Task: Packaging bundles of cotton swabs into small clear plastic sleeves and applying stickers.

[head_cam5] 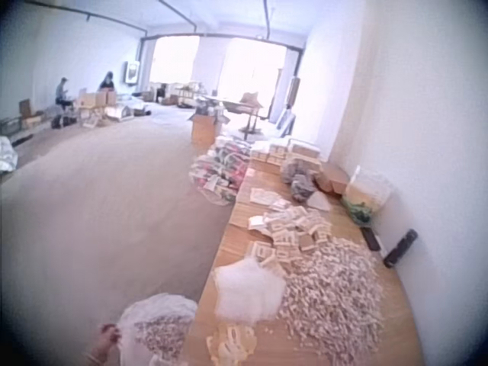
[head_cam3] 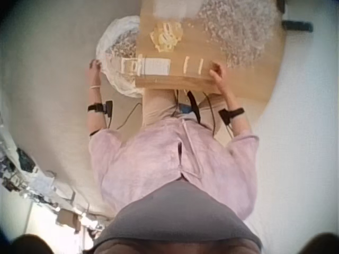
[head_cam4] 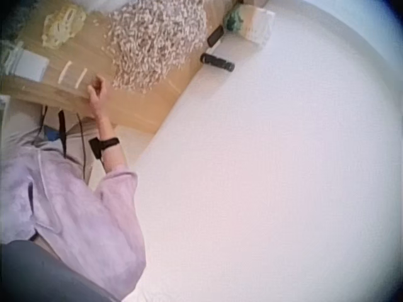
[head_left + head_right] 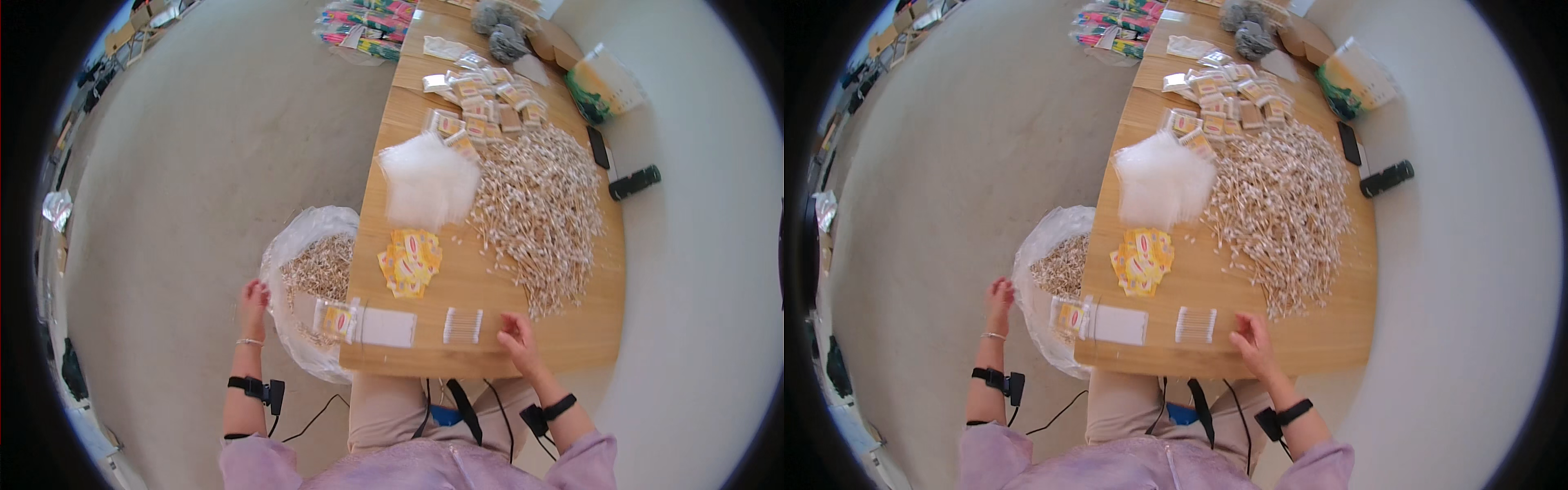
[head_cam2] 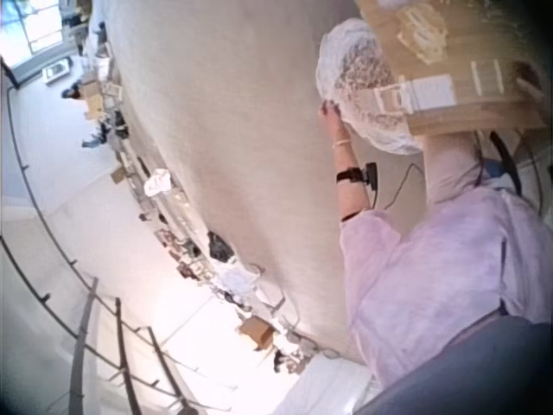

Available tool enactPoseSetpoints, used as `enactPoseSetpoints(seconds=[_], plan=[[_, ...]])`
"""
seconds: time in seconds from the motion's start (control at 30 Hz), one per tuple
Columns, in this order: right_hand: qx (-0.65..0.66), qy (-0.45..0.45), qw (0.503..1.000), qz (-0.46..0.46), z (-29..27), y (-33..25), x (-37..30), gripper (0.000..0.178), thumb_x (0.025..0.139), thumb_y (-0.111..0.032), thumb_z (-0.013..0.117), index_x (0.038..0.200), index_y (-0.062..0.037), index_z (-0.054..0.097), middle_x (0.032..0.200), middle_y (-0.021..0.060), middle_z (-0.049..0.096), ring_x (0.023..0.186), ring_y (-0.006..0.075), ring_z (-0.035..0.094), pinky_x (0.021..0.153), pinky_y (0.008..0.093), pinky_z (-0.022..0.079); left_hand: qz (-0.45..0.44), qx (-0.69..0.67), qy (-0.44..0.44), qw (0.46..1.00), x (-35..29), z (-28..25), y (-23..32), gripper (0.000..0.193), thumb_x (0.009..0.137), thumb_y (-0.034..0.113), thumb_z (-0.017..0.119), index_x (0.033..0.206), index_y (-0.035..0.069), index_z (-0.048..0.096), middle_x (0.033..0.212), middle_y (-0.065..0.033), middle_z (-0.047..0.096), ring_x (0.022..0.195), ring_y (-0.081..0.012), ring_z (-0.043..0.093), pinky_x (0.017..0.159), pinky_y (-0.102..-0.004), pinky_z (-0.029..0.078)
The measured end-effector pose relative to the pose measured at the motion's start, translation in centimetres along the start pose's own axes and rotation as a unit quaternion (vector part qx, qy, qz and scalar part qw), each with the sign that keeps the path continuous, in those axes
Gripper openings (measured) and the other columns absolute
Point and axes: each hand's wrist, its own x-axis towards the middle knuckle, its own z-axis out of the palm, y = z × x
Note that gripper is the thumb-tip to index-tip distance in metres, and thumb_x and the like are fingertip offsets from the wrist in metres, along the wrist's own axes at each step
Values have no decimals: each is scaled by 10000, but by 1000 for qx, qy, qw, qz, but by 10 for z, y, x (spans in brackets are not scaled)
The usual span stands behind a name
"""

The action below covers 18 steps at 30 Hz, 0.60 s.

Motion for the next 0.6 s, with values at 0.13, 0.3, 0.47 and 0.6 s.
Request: enactPoseSetpoints(seconds=[0.13,0.3,0.47,0.6], plan=[[-193,54,972,-123,14,-2,-1,496,751,-128,647,1212,-48,483,1127,108,450,1051,240,457,915,344,397,184,26,92,978,-90,13,58,216,927,106,524,1131,35,530,1016,-41,593,911,-124,560,821,-256,468],[-318,84,913,-240,36,-13,6,600,705,-205,660,1252,-61,460,1269,173,413,1188,366,363,1024,444,292,255,97,-114,955,-195,112,55,218,914,38,506,1129,19,542,1054,-52,580,983,-139,553,906,-279,442],[-412,104,864,-272,50,2,14,577,759,-244,627,1280,-74,447,1322,158,392,1234,354,341,1044,448,277,222,62,-284,931,-240,203,13,361,912,33,491,1267,-5,444,1249,-94,498,1166,-172,472,1001,-305,383],[-365,104,881,-283,62,3,11,547,784,-229,599,1288,-79,447,1315,145,409,1246,341,336,1052,450,270,319,124,-223,913,-232,246,-22,396,890,78,514,1269,-8,439,1233,-175,509,1193,-271,471,1000,-359,378]])
